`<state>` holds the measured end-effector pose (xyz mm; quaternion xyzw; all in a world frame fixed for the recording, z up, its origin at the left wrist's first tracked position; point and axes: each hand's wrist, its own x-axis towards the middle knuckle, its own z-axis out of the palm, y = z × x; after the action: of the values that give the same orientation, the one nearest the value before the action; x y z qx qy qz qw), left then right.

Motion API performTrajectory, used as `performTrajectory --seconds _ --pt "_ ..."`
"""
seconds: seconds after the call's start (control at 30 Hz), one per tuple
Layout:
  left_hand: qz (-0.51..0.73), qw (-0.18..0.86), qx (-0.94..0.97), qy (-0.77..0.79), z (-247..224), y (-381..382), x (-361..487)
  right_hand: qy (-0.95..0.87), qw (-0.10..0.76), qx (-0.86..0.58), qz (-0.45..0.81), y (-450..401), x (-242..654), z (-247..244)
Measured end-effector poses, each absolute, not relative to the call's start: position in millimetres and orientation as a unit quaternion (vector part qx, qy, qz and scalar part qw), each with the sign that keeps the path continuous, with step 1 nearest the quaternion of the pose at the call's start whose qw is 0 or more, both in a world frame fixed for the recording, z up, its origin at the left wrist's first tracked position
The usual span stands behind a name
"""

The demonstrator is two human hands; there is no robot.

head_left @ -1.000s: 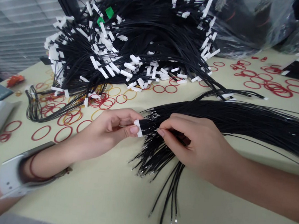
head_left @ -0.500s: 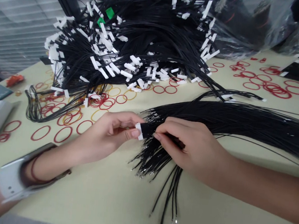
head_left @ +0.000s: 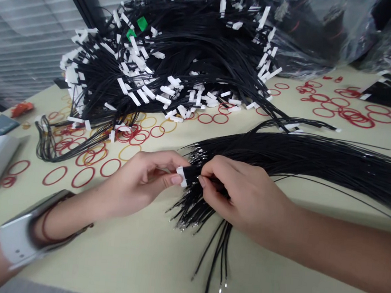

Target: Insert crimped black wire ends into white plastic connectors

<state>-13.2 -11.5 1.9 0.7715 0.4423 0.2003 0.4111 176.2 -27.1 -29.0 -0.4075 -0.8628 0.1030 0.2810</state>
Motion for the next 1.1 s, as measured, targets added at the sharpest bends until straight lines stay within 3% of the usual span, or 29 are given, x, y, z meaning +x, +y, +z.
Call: performTrajectory --seconds 0.13,0.5,0.73,1.0,1.1 --pt "0.187 0.398 0.784 0.438 3 -13 -12 -0.879 0.276 -0.381 0.078 -27 176 -29" --pt "0.222 0.484 0.725 0.436 1 -12 -9 -0.882 0.289 -0.339 0.153 -24 178 -31" --pt "0.259 0.521 0.682 0.443 4 -5 -11 -0.857 0.338 -0.343 0.186 -24 179 -32" --pt "0.256 0.506 0.687 0.454 4 -4 -12 -0.828 0.437 -0.339 0.091 -28 185 -23" --pt "0.26 0.496 0.694 0.453 5 -7 -12 -0.833 0.432 -0.333 0.092 -32 183 -22"
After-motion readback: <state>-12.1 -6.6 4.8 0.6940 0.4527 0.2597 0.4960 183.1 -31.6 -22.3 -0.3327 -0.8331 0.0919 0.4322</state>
